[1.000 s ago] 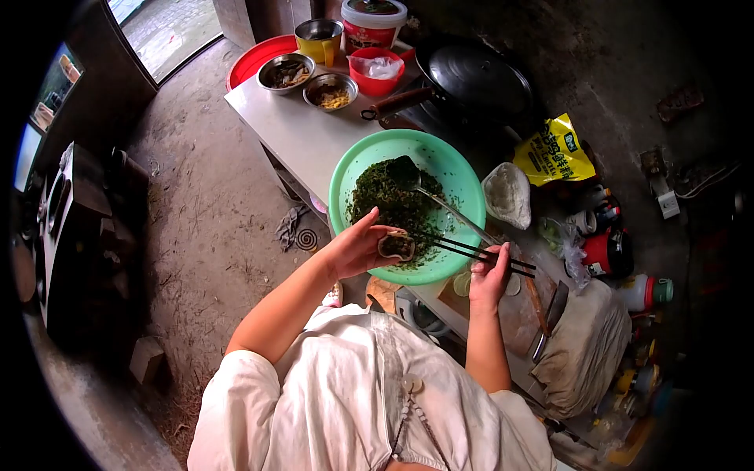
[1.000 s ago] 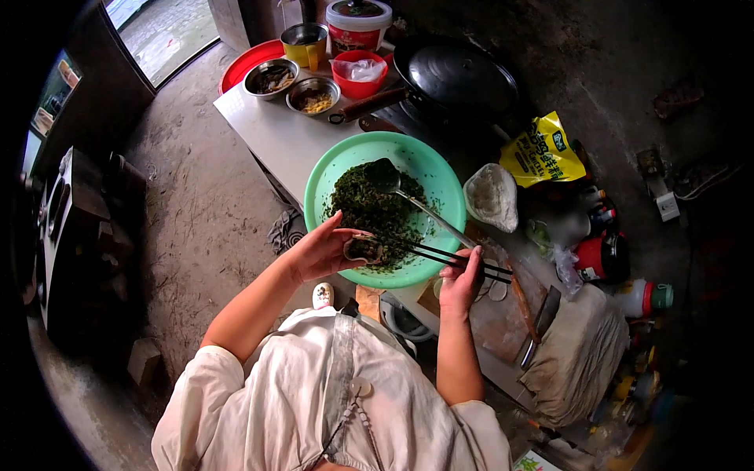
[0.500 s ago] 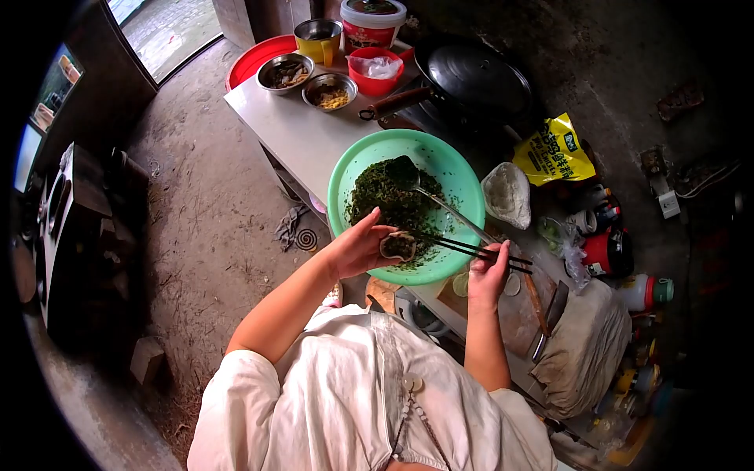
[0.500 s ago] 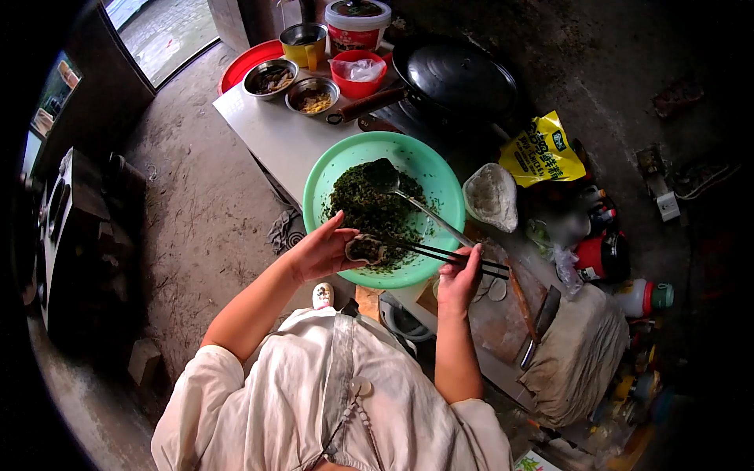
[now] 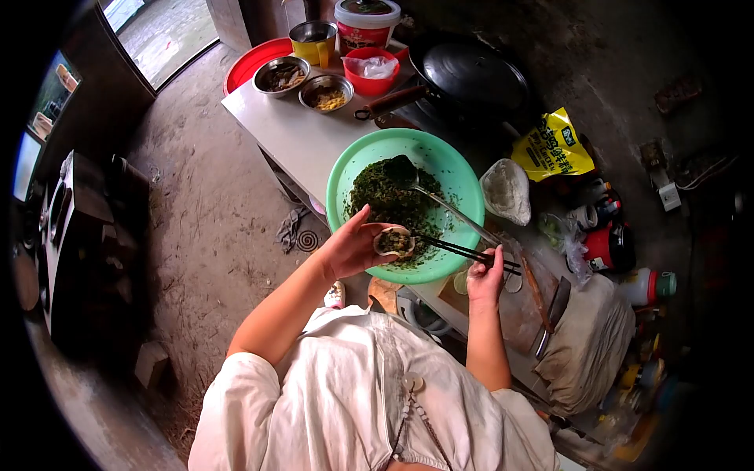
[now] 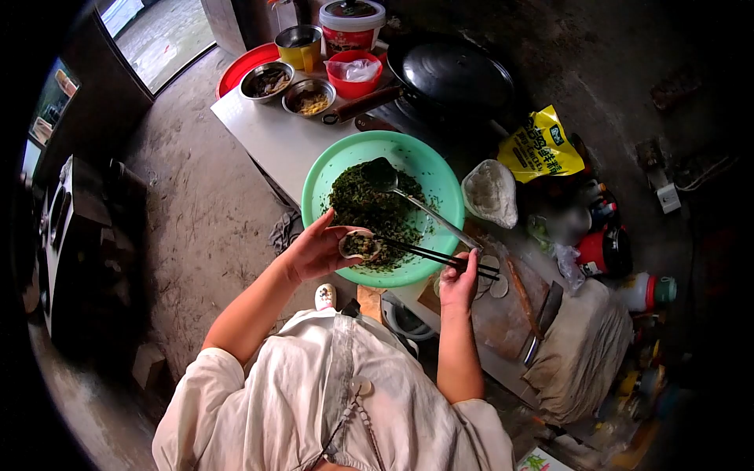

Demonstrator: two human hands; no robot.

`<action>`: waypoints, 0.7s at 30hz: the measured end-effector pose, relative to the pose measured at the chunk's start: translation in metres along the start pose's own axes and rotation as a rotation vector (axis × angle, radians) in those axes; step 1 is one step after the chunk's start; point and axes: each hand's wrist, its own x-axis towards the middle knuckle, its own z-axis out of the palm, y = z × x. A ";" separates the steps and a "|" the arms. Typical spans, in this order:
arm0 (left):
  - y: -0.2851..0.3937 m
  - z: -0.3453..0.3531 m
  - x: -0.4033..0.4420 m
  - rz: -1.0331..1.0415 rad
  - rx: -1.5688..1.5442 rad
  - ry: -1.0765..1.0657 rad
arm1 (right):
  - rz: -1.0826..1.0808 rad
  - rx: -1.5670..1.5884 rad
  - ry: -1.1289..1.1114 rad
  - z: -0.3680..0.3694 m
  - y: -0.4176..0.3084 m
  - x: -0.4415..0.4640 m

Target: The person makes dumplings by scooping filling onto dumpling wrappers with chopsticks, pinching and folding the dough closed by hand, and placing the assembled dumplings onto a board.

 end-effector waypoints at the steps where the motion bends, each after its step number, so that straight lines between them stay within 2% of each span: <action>1: 0.000 0.004 -0.001 0.006 -0.002 0.000 | -0.001 0.001 0.000 -0.004 0.002 0.001; 5: 0.001 0.009 -0.003 0.010 -0.017 -0.007 | 0.077 0.006 0.097 -0.004 0.016 -0.004; 8: -0.001 0.004 -0.003 0.014 -0.024 0.002 | 0.085 -0.006 0.080 -0.005 0.018 -0.008; 11: 0.000 0.003 -0.005 0.022 -0.040 0.014 | 0.057 0.044 -0.038 -0.010 0.016 -0.007; 15: 0.003 0.002 -0.007 0.014 0.015 -0.015 | -0.096 -0.062 0.008 0.008 0.007 -0.019; 18: 0.003 -0.004 -0.005 0.021 0.032 -0.010 | -0.396 -0.283 0.052 0.027 -0.002 -0.031; 19: 0.002 -0.006 -0.005 0.026 0.008 0.021 | -0.396 -0.284 0.052 0.029 -0.006 -0.033; 21: 0.003 -0.006 -0.005 0.030 -0.016 0.051 | -0.558 -0.416 0.058 0.031 -0.012 -0.034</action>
